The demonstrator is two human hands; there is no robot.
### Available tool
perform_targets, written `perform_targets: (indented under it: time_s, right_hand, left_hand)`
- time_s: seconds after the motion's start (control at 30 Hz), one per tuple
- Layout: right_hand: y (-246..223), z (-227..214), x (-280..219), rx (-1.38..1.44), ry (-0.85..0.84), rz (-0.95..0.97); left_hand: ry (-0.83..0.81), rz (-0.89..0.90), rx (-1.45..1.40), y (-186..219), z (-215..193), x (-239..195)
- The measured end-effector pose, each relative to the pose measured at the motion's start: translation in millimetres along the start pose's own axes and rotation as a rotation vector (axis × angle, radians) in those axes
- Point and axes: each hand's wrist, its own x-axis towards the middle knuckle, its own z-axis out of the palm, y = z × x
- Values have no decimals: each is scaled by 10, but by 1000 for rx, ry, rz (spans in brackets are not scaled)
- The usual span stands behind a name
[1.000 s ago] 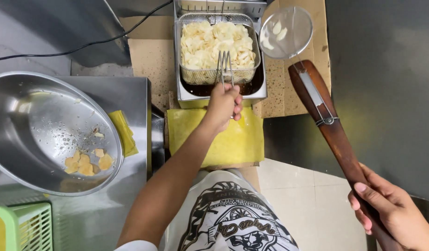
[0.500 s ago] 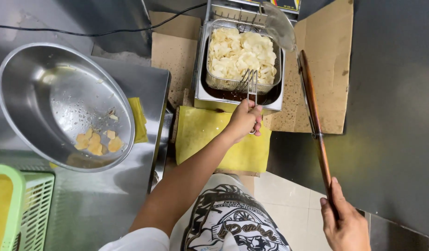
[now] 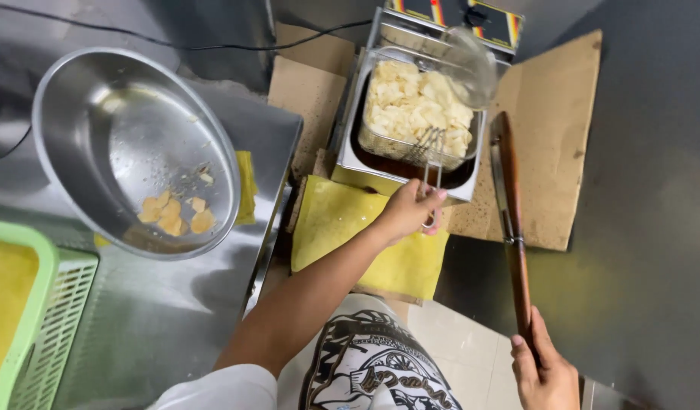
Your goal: Frying and draining chips in a commercial deep fryer using a skimmer and a basket.
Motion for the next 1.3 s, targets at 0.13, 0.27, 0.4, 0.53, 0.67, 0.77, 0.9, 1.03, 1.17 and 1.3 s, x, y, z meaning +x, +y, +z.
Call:
perform_targets:
  time_s: [0.13,0.27,0.4,0.53,0.67,0.77,0.9,1.03,1.17,1.3]
  right_hand:
    - [-306,32,80,224,64,-95]
    - [-597,346,505,308,-88,-316]
    - [-1644,481,255,222,-13,-624]
    - [-2269,1122,583,100,-228,-1135]
    - [-3142,1875,391,163,-223,-1441]
    - [-3632,2285,184,61,-129,-1504]
    - [-3778,2912,231,-240,-211,-1413]
    - [-3464,2895,375,-283,-114,-1472]
    - [-2875,2187,433,19,-462,-1289]
    - [-1784,1659,621,359,-309,-934]
  left_hand:
    - [8,-66,5,-336,-390,-83]
    - [95,-52,32,-582,-975,-409]
    - [224,-50,75,-467,-1382,-1075]
    - [333,-34,48,-730,-1715,-1460]
    - [493,38,-110,-1182,-1983,-1681]
    - [575,119,-107,-1262,-2098,-1925]
    - [622,108,-86,-1249,-2215,-2215]
    - [543,52,-4,-1186,-2251,-2323]
    - [379,-138,146,-1017,-2255,-2227]
    - [181,-173,264,-897,-2198,-1977]
